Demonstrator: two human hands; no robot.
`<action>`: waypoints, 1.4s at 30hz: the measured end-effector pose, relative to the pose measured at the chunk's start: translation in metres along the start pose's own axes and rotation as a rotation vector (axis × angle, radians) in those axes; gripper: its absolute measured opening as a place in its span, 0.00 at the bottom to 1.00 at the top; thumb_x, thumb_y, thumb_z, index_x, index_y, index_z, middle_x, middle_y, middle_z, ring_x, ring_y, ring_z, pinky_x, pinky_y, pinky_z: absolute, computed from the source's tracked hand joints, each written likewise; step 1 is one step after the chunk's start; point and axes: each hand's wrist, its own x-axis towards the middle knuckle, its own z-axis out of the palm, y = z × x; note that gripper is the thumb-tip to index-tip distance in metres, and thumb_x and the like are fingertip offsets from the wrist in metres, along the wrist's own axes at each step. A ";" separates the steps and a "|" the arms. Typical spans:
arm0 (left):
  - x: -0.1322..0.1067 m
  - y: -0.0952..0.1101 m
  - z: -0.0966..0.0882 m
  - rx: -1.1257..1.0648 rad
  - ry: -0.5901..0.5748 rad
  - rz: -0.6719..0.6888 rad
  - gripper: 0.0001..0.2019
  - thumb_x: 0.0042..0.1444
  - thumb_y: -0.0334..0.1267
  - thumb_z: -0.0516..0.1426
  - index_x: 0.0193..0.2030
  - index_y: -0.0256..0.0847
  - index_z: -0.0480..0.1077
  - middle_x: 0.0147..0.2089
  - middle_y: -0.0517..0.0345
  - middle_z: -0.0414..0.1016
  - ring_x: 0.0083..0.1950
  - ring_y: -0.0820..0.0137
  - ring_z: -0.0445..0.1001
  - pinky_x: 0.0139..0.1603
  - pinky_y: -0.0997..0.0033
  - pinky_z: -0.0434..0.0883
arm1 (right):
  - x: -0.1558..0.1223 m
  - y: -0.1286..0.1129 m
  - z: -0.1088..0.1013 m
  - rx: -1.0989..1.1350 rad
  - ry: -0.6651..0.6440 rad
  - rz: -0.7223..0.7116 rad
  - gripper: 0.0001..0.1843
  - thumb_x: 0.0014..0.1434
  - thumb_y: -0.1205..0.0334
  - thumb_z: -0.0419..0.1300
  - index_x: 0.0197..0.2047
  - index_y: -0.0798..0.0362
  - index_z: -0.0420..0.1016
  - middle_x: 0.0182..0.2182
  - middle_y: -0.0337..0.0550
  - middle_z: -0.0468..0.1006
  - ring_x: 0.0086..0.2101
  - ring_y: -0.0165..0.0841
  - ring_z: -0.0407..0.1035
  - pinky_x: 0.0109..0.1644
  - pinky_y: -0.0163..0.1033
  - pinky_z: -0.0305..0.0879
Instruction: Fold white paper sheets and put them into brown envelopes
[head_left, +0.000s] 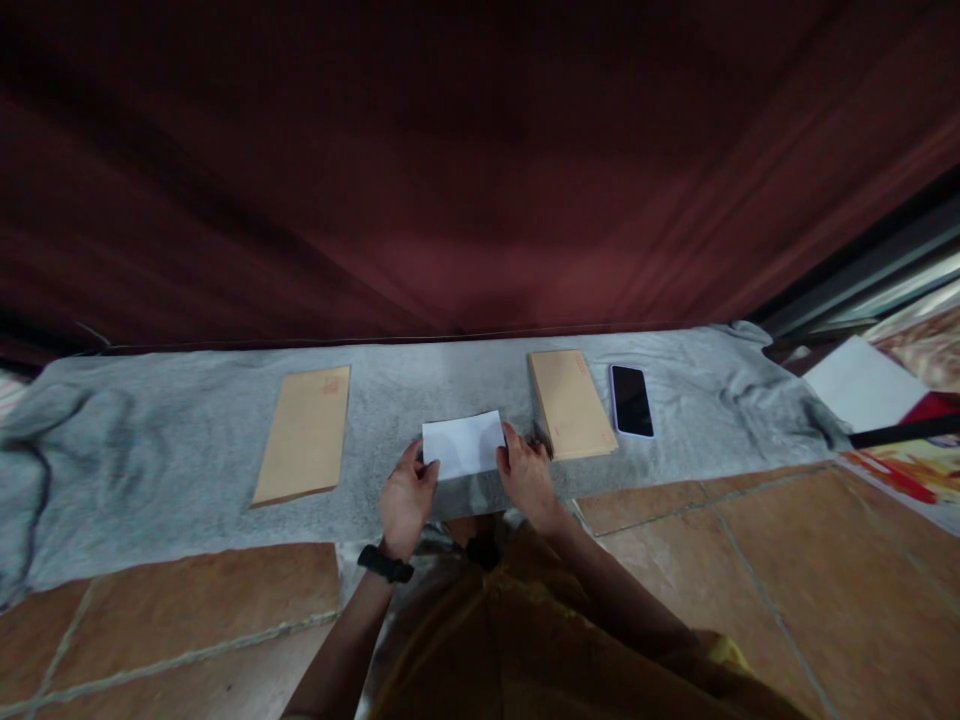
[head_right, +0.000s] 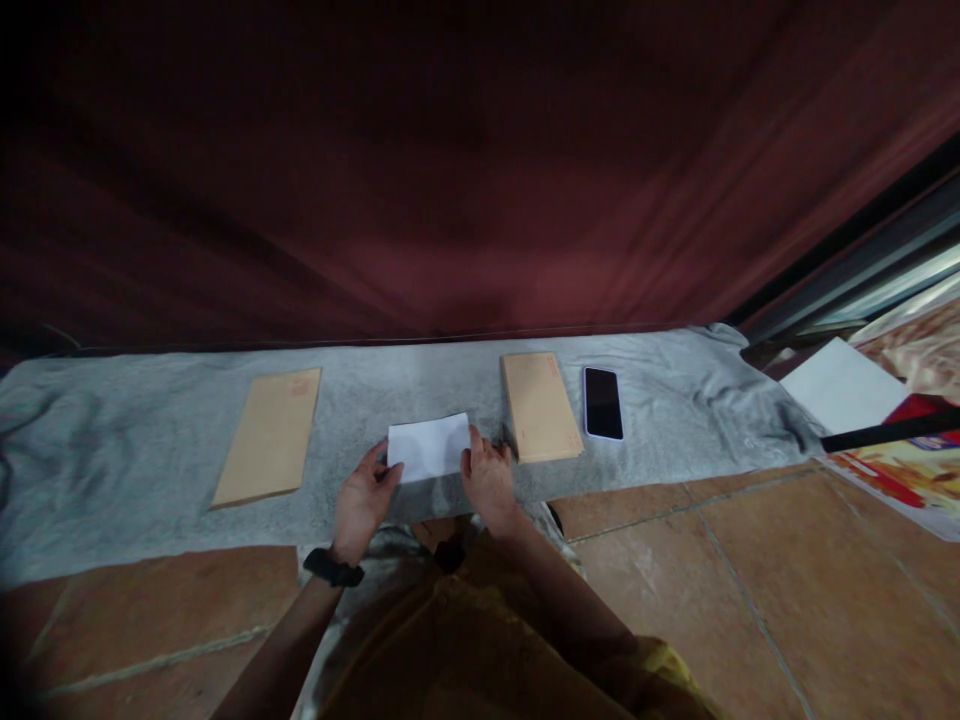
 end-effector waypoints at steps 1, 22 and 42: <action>0.000 -0.001 0.001 0.006 0.007 0.003 0.24 0.62 0.41 0.56 0.64 0.41 0.65 0.39 0.55 0.80 0.39 0.65 0.79 0.38 0.69 0.69 | 0.000 -0.001 0.000 -0.014 0.005 -0.006 0.23 0.71 0.63 0.51 0.67 0.55 0.61 0.50 0.52 0.80 0.47 0.39 0.75 0.57 0.45 0.57; -0.003 0.002 0.001 0.033 0.029 0.020 0.22 0.63 0.42 0.55 0.63 0.41 0.67 0.39 0.54 0.80 0.40 0.64 0.78 0.38 0.68 0.70 | -0.006 -0.008 -0.001 -0.112 0.004 -0.031 0.23 0.71 0.63 0.49 0.67 0.53 0.64 0.48 0.52 0.77 0.44 0.40 0.71 0.56 0.49 0.58; -0.013 0.009 0.006 0.216 0.078 0.078 0.18 0.66 0.40 0.52 0.60 0.43 0.70 0.50 0.50 0.78 0.48 0.62 0.77 0.46 0.66 0.73 | -0.010 -0.007 0.006 -0.186 0.033 -0.065 0.23 0.71 0.63 0.49 0.67 0.55 0.64 0.47 0.54 0.76 0.45 0.42 0.69 0.55 0.49 0.59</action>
